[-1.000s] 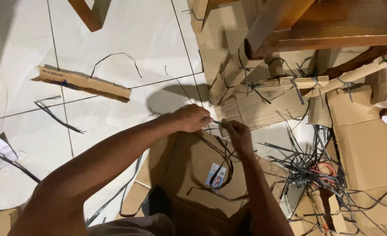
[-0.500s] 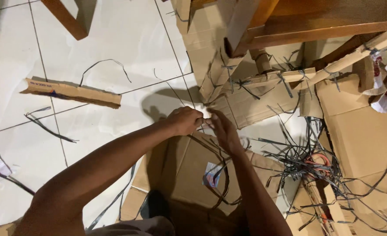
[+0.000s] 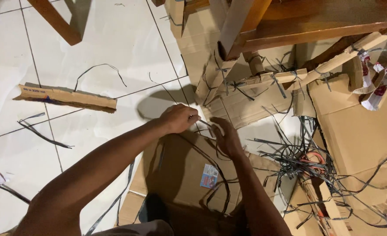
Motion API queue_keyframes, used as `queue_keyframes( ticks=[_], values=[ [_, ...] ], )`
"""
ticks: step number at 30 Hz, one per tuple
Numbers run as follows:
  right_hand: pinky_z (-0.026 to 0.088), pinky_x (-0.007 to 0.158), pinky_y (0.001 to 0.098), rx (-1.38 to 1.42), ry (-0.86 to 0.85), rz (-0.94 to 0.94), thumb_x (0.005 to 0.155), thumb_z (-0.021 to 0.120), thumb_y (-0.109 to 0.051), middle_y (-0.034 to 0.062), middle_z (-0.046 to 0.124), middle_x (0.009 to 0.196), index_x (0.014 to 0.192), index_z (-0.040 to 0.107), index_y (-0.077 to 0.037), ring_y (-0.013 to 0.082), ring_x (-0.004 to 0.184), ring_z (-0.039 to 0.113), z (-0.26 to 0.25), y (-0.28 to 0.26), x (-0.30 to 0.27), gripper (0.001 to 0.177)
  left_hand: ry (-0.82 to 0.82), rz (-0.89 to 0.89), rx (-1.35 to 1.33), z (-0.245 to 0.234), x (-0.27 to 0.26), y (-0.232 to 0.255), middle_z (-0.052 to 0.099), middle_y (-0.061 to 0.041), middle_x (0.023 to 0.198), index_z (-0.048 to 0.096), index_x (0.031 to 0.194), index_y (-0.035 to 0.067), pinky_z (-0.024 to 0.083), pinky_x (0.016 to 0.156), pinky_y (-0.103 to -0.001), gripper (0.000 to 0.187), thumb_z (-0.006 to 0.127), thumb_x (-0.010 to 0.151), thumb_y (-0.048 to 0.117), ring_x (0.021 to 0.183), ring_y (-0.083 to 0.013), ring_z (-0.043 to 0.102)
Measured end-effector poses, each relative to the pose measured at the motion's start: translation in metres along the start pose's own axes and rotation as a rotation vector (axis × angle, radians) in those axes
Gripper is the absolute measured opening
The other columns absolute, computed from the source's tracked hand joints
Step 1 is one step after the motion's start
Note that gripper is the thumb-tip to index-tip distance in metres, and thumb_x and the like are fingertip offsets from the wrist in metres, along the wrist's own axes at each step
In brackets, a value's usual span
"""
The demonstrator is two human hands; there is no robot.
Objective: Wrapping chair legs with protective cardboard and securing them with plastic ties
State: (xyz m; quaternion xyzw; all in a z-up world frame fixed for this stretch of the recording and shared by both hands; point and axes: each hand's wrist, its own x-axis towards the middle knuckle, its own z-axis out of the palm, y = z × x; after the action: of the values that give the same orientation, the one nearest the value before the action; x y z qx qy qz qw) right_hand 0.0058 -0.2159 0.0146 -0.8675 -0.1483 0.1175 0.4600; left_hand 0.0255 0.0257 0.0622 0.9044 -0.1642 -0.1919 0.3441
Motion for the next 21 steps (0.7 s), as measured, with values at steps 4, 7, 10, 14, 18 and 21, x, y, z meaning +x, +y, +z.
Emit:
queue_keyframes(
  ticks=[4,7,10,14,18,21],
  values=[
    [0.052,0.096,0.0625,0.088,-0.118,-0.003,0.093,0.063,-0.018,0.0255,0.068,0.123,0.138,0.062,-0.01,0.0472,0.119,0.063,0.001,-0.071,-0.005,0.046,0.012,-0.043,-0.016,0.022,0.009,0.001,0.071,-0.022,0.086,0.064,0.086,0.01,0.054,0.079,-0.057,0.033,0.048,0.102,0.033,0.092,-0.0449,0.07],
    [0.06,0.074,0.0413,0.373,-0.027,0.361,0.102,0.05,-0.048,0.0092,0.06,0.092,0.137,0.065,-0.018,0.0206,0.09,0.06,0.021,-0.047,0.0,0.048,0.035,-0.064,-0.017,0.024,0.009,-0.003,0.071,-0.022,0.086,0.064,0.087,0.009,0.055,0.08,-0.055,0.031,0.047,0.103,0.03,0.093,-0.0444,0.071],
    [0.046,0.064,0.0282,0.438,0.197,0.327,0.092,0.058,-0.03,0.0013,0.057,0.063,0.123,0.071,-0.014,0.0138,0.066,0.054,0.037,0.001,0.003,0.037,0.118,-0.127,-0.02,0.033,0.009,-0.024,0.072,-0.017,0.096,0.065,0.099,0.013,0.056,0.085,-0.053,0.026,0.049,0.101,0.033,0.1,-0.039,0.071],
    [0.047,0.075,0.0377,0.318,0.398,0.451,0.098,0.056,-0.022,0.0092,0.071,0.084,0.121,0.072,-0.015,0.023,0.082,0.062,0.038,0.038,0.009,0.029,0.22,-0.201,0.003,0.03,0.017,-0.041,0.068,-0.019,0.11,0.058,0.121,0.009,0.056,0.088,-0.054,0.028,0.059,0.098,0.025,0.11,-0.0418,0.067],
    [0.053,0.095,0.044,0.258,0.584,-0.04,0.084,0.083,-0.01,0.0199,0.072,0.099,0.118,0.072,-0.004,0.0347,0.104,0.071,0.07,0.055,0.049,0.036,0.147,-0.3,-0.243,0.032,0.049,-0.051,0.055,-0.028,0.138,0.038,0.15,0.003,0.048,0.106,-0.061,0.061,0.063,0.097,0.021,0.132,-0.0479,0.054],
    [0.053,0.097,0.0614,0.139,0.386,0.2,0.085,0.078,-0.02,0.0193,0.069,0.126,0.14,0.062,-0.015,0.0479,0.11,0.067,0.064,0.033,0.067,0.058,0.176,-0.164,-0.344,-0.007,0.046,0.017,0.057,-0.025,0.137,0.017,0.162,0.004,0.045,0.106,-0.06,0.082,0.065,0.095,0.01,0.134,-0.0477,0.052]
  ],
)
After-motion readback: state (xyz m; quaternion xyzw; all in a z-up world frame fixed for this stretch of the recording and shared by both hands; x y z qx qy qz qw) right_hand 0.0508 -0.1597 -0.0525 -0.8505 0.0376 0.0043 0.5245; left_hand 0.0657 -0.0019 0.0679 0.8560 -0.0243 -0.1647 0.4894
